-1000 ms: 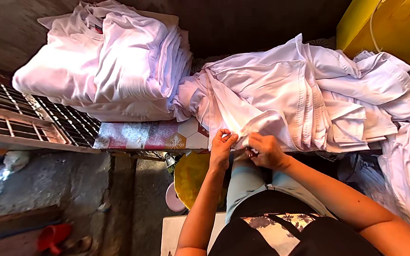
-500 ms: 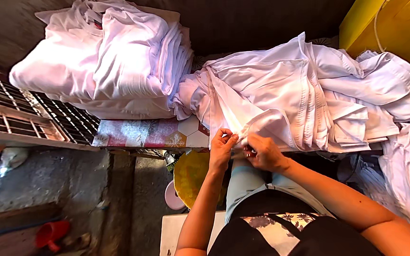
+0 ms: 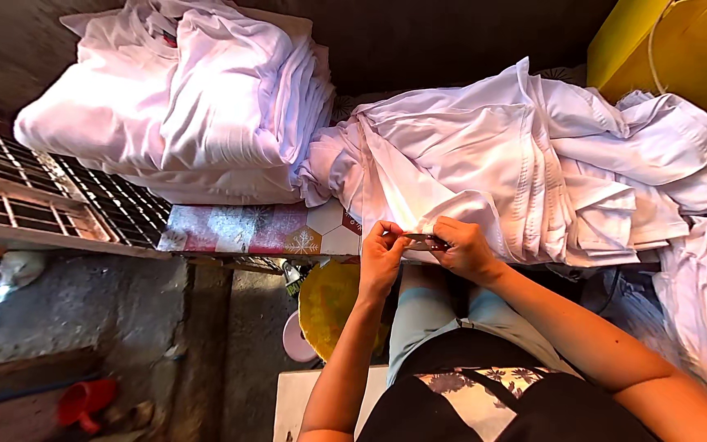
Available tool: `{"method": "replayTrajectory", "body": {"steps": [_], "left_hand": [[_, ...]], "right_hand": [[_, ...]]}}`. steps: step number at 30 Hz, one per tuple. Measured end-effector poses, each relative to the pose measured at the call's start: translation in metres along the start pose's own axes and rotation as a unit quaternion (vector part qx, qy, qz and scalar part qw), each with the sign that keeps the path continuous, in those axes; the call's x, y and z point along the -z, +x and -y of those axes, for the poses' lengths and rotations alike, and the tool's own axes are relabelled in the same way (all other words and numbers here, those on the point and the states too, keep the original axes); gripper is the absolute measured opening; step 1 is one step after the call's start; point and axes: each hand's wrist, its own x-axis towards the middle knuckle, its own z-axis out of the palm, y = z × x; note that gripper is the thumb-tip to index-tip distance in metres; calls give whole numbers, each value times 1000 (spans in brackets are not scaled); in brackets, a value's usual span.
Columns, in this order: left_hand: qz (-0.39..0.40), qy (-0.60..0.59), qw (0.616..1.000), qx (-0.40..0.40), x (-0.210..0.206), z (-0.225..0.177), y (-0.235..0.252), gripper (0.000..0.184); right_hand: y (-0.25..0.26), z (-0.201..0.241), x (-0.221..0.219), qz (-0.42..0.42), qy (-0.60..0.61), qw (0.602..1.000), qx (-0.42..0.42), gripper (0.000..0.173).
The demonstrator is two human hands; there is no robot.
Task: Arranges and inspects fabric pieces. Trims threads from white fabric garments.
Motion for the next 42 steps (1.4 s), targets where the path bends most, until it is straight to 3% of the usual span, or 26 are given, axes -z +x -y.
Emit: {"method": "replayTrajectory", "body": {"steps": [3,7,13,19,21,24,30,42], "left_hand": [[6,18,1000,4,3,2,1,23],[19,36,999,22,5,4,4,15],[20,8,1000,21,2,0,4,18],[32,32,999,23,4,3,7,18],[44,37,998,34,8,1,9,14],[67,40,996,33,12,-2,14,11],[107,58,992,26,12,-11,17,13],[98,45,994,36,12,-9,18,12]], "right_hand": [[-2,2,-3,-10,-34,999,38,16],[-12,14,1,23,69,997,39,16],[-10,2,3,-20,75,992,-103,23],[-10,-1,3,17,76,996,-41,14],[-8,-14,14,60,90,993,-38,24],[-1,-33,28,99,6,995,-5,58],[8,-47,24,114,-6,992,57,52],[1,-46,13,38,36,995,90,44]]}}
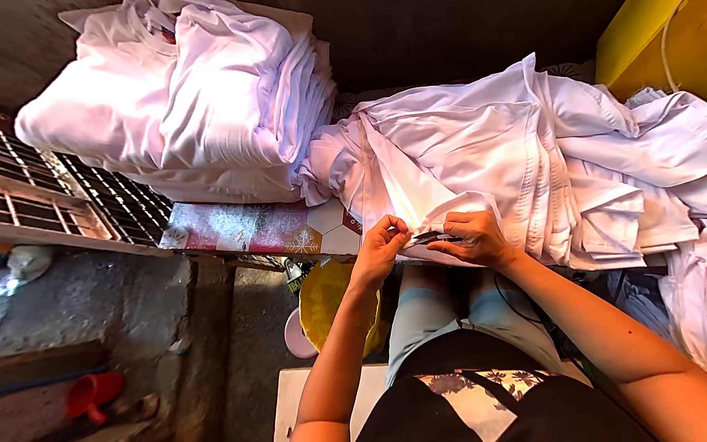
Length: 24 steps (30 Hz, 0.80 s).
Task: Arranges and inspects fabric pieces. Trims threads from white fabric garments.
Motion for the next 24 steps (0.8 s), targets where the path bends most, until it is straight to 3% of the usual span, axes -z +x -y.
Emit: {"method": "replayTrajectory", "body": {"steps": [11,14,17,19,24], "left_hand": [[-3,-12,1000,6,-1,4,1,13],[1,-14,1000,0,0,6,0,11],[2,-8,1000,-9,0,9,0,12],[2,11,1000,-15,0,10,0,13],[0,41,999,-25,-5,11,1,13]], "right_hand": [[-4,5,0,-35,-34,999,5,45],[-5,11,4,-31,75,984,-158,35],[-3,18,5,-25,225,926,-301,27],[-2,21,2,-7,248,920,-303,30],[-2,18,-7,7,173,961,-218,14]]}}
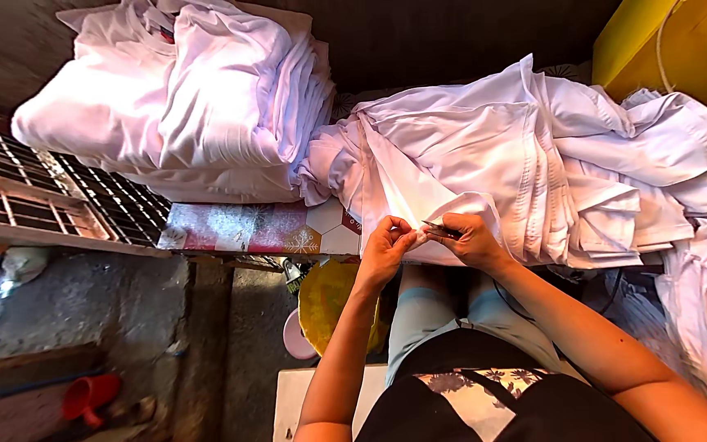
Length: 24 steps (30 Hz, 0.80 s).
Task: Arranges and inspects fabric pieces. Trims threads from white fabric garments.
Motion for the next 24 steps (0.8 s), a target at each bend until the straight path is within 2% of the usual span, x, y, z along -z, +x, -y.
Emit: {"method": "replayTrajectory", "body": {"steps": [5,9,11,13,15,17,18,19,21,23,24], "left_hand": [[-39,-26,999,27,-7,0,1,17],[-45,-29,998,30,-7,2,2,14],[-47,-36,998,28,-7,2,2,14],[-46,-45,998,22,-5,3,1,13],[-36,-43,998,9,-3,3,-1,13],[-25,-8,999,-20,1,7,-4,20],[-25,34,998,-43,1,11,-6,24],[-29,96,992,-75,1,17,-7,27],[-70,262,948,-166,0,34,-11,21],[-148,377,881,-243,2,55,-13,13],[-171,399,864,-255,4,66,-17,13]], "right_hand": [[-8,8,-5,13,-103,994,37,20],[-41,34,-18,187,18,982,8,22],[-51,36,-24,210,69,975,24,21],[-50,36,-20,157,76,984,30,22],[-40,33,-6,28,-51,998,26,30],[-22,22,17,-79,-242,967,-21,51],[-15,15,30,-83,-313,943,-79,64],[-10,6,40,-72,-353,923,-136,65],[-10,-11,57,-64,-384,901,-192,28],[-15,-12,75,-88,-379,897,-208,17],[-19,-8,85,-91,-368,896,-233,17]]}}
